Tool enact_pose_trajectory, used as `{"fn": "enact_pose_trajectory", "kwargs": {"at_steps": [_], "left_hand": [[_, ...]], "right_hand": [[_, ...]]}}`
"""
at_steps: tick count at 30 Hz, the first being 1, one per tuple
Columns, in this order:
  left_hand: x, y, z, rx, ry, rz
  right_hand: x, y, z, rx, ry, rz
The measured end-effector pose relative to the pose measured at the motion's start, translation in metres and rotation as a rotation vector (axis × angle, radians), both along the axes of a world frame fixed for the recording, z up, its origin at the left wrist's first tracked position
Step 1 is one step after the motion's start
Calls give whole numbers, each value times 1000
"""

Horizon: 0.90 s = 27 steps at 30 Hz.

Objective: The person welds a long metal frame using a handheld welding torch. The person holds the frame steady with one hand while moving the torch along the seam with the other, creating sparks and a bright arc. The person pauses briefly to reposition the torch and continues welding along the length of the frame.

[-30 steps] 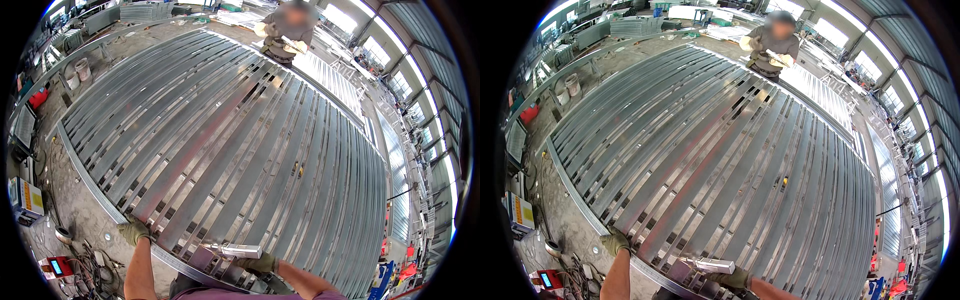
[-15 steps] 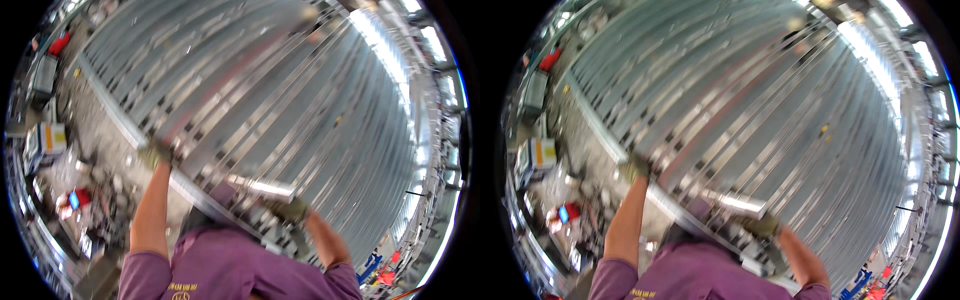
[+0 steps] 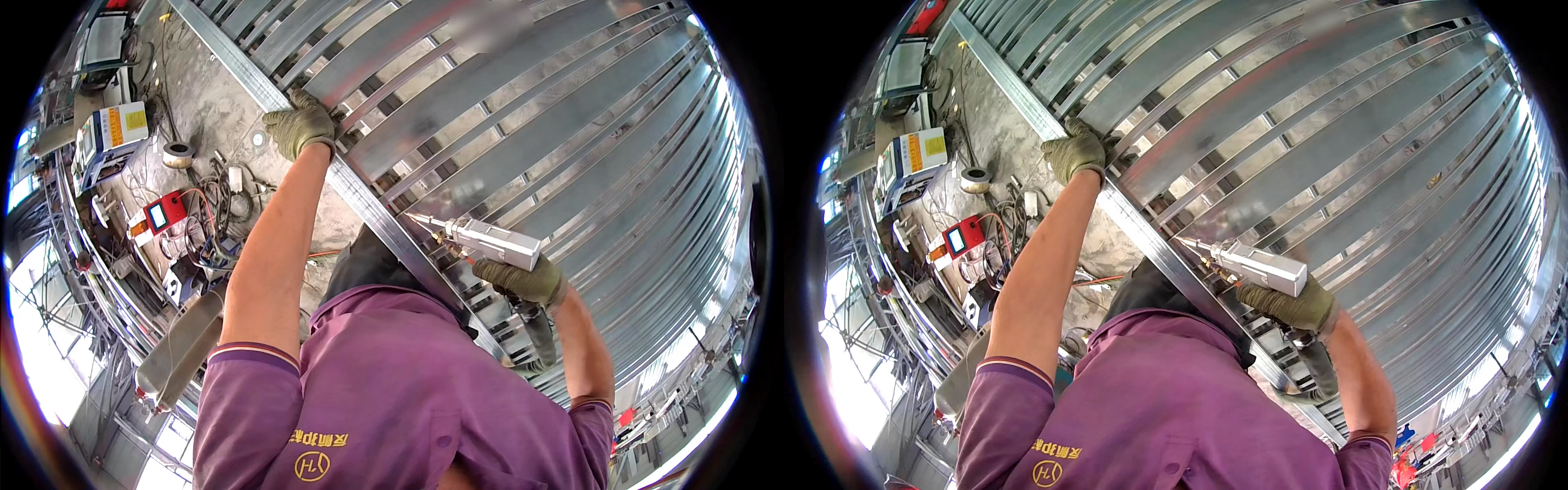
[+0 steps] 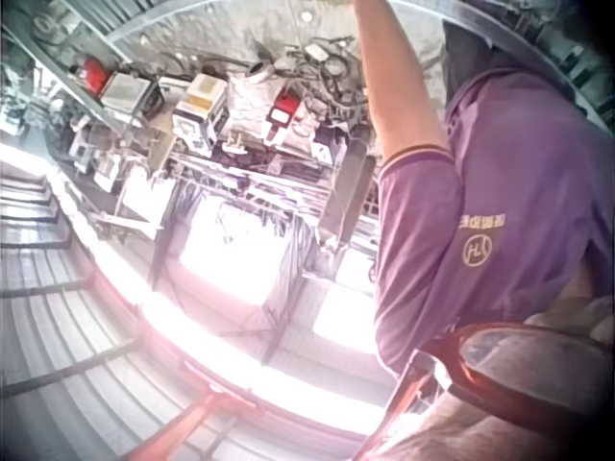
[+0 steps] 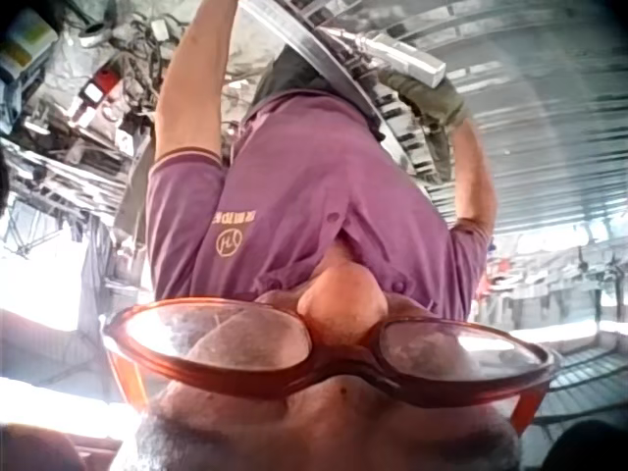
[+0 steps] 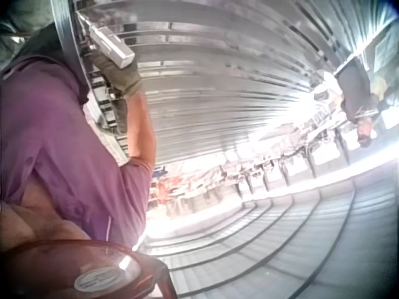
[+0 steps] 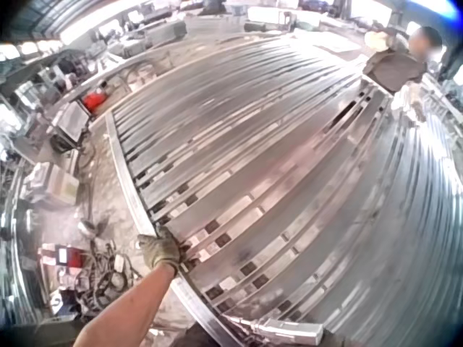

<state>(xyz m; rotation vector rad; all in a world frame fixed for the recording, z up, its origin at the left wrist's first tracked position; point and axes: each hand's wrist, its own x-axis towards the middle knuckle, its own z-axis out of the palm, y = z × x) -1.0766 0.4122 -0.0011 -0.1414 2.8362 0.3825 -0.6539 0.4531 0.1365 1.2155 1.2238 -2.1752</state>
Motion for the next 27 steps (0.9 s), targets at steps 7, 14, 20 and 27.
{"fn": "enact_pose_trajectory", "kwargs": {"at_steps": [7,14,20,27], "left_hand": [[-2,-4,-15,-6,137,19],[-5,-5,-19,9,145,18],[-2,-2,-10,15,95,16],[-8,-7,-25,-25,169,0]], "right_hand": [[1,-16,-29,74,26,68],[0,-26,-32,83,35,48],[2,-31,-36,105,39,69],[-2,-34,-31,104,40,30]]}}
